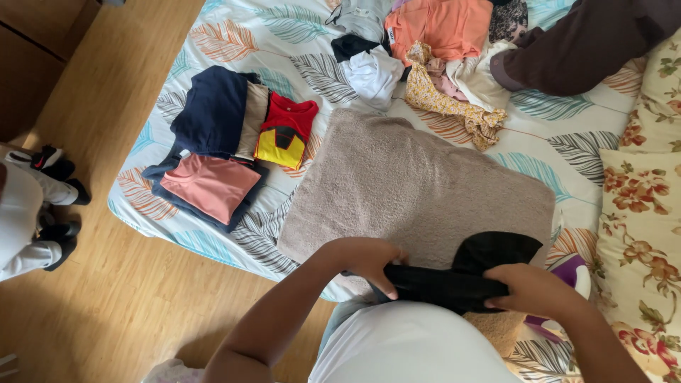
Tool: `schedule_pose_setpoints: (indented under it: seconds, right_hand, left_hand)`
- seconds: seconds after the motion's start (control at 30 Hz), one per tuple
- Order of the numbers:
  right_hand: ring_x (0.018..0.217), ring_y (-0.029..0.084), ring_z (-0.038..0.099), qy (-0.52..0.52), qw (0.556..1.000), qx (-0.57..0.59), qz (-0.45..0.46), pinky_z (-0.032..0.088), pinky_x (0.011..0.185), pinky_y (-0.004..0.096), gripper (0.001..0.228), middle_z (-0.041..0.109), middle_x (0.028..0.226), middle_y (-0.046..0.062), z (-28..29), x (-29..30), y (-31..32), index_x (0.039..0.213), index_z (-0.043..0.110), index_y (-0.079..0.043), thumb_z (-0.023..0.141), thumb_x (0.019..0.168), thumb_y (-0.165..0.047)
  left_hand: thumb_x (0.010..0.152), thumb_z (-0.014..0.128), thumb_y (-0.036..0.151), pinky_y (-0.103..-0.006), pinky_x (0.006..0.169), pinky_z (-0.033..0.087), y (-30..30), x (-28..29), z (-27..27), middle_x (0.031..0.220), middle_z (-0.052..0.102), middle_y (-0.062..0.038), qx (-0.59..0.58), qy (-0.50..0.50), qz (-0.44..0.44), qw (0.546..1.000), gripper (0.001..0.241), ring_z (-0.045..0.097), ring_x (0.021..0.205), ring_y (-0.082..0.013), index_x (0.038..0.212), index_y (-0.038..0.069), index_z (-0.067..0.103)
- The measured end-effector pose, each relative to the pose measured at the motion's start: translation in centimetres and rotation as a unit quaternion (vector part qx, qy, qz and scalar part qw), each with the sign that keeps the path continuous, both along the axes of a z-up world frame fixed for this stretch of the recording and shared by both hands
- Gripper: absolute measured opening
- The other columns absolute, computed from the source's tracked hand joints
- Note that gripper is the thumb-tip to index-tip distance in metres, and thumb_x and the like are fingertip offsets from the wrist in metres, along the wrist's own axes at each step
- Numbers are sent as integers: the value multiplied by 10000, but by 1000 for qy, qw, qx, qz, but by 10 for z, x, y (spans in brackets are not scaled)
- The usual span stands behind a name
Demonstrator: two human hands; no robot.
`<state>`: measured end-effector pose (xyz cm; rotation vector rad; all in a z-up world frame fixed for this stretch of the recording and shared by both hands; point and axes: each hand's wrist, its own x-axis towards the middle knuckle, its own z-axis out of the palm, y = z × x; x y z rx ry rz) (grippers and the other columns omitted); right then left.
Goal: The person irons a black t-shirt laid out on a towel on a bed. They use a purple iron to smooth the fabric, folding the shirt in half and then into quarters while ironing the creases. The person finishes by placing the ironed shirt on a stack of other folded clothes.
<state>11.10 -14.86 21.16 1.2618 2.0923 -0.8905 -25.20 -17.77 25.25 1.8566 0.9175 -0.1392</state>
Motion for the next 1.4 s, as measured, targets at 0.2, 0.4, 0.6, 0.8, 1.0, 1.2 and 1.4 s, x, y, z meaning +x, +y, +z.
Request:
schedule_pose_setpoints:
  seconds: [0.2, 0.4, 0.6, 0.8, 1.0, 1.2, 1.4]
  right_hand:
    - [967, 119, 706, -85, 953, 287, -47, 595, 845, 319, 263, 713, 1025, -128, 24, 53, 27, 987, 658, -292, 772, 763, -368]
    - [827, 181, 766, -183, 863, 462, -94, 583, 715, 326, 224, 718, 937, -56, 36, 87, 70, 1110, 594, -265, 636, 980, -443]
    - [854, 336, 570, 346, 779, 487, -192, 451, 722, 393, 241, 594, 1118, 280, -11, 178, 173, 1383, 486, 184, 619, 1200, 267]
    - [797, 336, 542, 241, 775, 563, -155, 460, 740, 412, 187, 589, 1048, 246, -3, 181, 173, 1259, 569, 145, 725, 1160, 176]
    - [794, 215, 567, -108, 794, 591, -96, 491, 736, 349, 331, 612, 950, 74, -18, 134, 117, 947, 669, -82, 726, 1091, -375]
    - [1010, 390, 654, 35, 911, 353, -212, 512, 869, 473, 176, 710, 1061, 153, -135, 124, 32, 1047, 631, -67, 571, 882, -75]
    - [1074, 398, 659, 107, 895, 288, -323, 518, 931, 456, 456, 696, 1186, 184, -230, 208, -20, 1252, 676, -53, 595, 810, 24]
  left_hand:
    - [822, 770, 250, -430, 785, 550, 22, -23, -35, 922, 764, -108, 86, 121, 39, 988, 304, 714, 818, -329, 1065, 69, 747]
    - [872, 689, 260, -494, 754, 542, 83, -37, -56, 993, 747, -131, 287, 145, 122, 939, 217, 694, 911, -396, 1017, 101, 716]
    - [948, 521, 128, -524, 695, 545, 144, -49, 34, 1002, 622, -142, 544, 160, 263, 781, 181, 669, 821, -379, 1079, 79, 636]
    - [933, 537, 166, -463, 777, 512, 150, -64, 74, 1006, 650, -65, 618, 97, 346, 699, 170, 657, 927, -311, 1094, 113, 555]
    - [980, 456, 139, -494, 776, 507, 123, -90, -60, 999, 661, -130, 511, 43, 261, 818, 201, 644, 857, -370, 1131, 95, 582]
    - [945, 660, 295, -503, 637, 530, 40, -96, -186, 895, 667, -86, 437, 160, 149, 873, 207, 668, 670, -376, 997, 127, 551]
    - [808, 825, 408, -486, 880, 526, -20, -108, -183, 1203, 669, -40, 137, 166, 156, 964, 584, 690, 1042, -366, 1204, 174, 465]
